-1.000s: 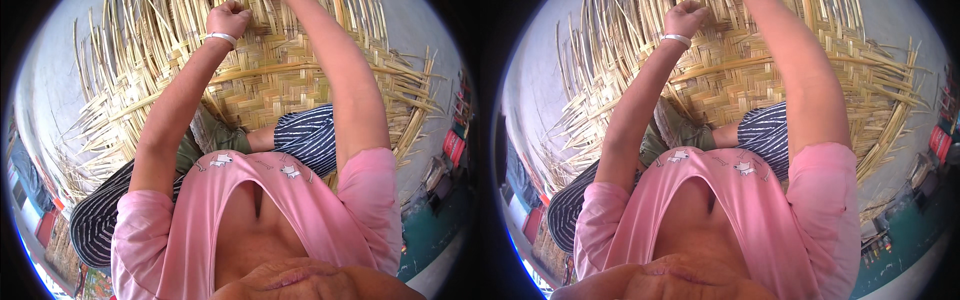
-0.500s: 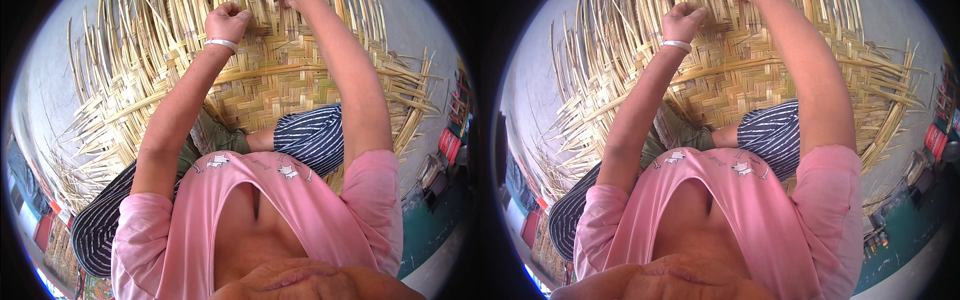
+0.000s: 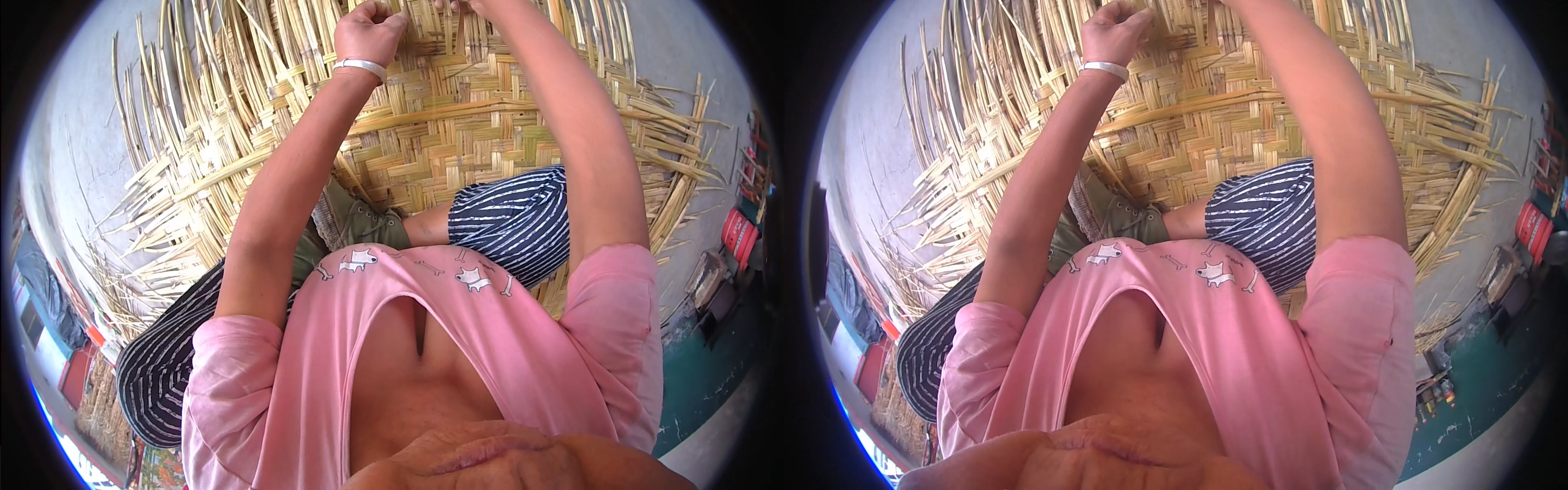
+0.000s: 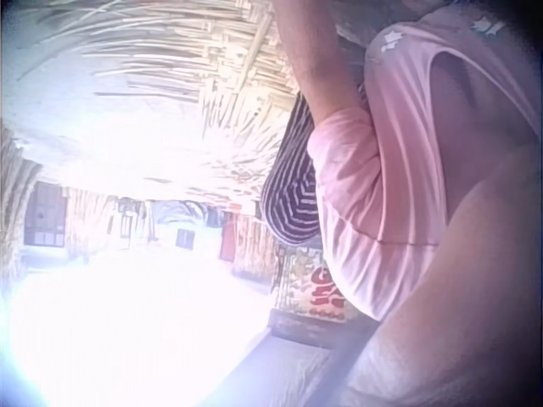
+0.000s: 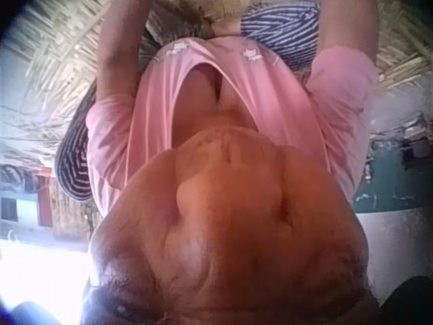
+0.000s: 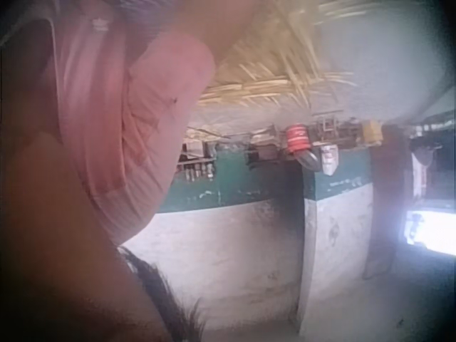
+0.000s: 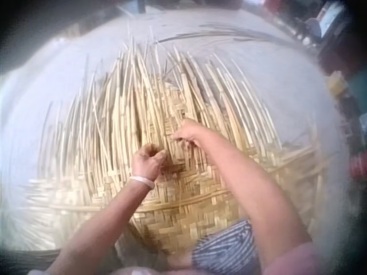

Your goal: The person sits on the floor and weaves a large mat using dried palm leaves. They interlace the leaves by hand, periodically adjusting the mat and adding new strands to continue the pattern.

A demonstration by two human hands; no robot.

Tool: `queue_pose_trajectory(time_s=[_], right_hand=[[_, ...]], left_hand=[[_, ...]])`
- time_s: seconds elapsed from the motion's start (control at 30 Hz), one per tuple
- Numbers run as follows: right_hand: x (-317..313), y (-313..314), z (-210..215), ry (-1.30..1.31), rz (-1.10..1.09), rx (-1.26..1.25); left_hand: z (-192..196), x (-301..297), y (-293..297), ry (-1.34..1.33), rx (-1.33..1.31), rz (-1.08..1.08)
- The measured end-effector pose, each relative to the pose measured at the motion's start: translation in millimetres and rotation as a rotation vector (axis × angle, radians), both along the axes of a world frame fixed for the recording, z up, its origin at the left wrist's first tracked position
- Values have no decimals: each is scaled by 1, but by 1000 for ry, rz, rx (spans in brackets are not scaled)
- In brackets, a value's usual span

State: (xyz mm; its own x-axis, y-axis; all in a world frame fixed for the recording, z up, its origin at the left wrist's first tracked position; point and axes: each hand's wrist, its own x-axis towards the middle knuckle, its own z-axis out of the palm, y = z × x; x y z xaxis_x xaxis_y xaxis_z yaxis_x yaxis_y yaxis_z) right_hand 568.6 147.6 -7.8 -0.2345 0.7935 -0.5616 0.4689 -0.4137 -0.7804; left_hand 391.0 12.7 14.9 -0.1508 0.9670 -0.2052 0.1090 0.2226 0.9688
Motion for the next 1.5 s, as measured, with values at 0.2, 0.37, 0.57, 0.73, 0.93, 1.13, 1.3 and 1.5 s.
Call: queue_pose_trajectory(time_s=[0.2, 0.37, 0.57, 0.73, 0.93, 1.13, 1.3, 1.5], right_hand=[[8, -38, 29, 233, -152, 64], [21, -64, 41, 452, -150, -36], [36, -71, 31, 500, -155, -64], [36, -103, 60, 503, -257, 11], [44, -123, 18, 106, -391, 133], [44, -138, 4, -411, -273, 722], [34, -135, 35, -679, 12, 766], [32, -115, 40, -937, 344, 1104]], left_hand=[[-15, 10, 5, 309, 1, 33], [-19, 19, -3, 527, 99, -163], [-48, 10, 10, 679, 191, -420], [-38, 7, 14, 153, -200, -430], [-53, 7, 8, 3, -112, -331], [-25, 4, -30, 743, 420, -170], [-46, 1, -53, 1174, 478, -260], [-36, 3, -50, 1196, 479, -326]])
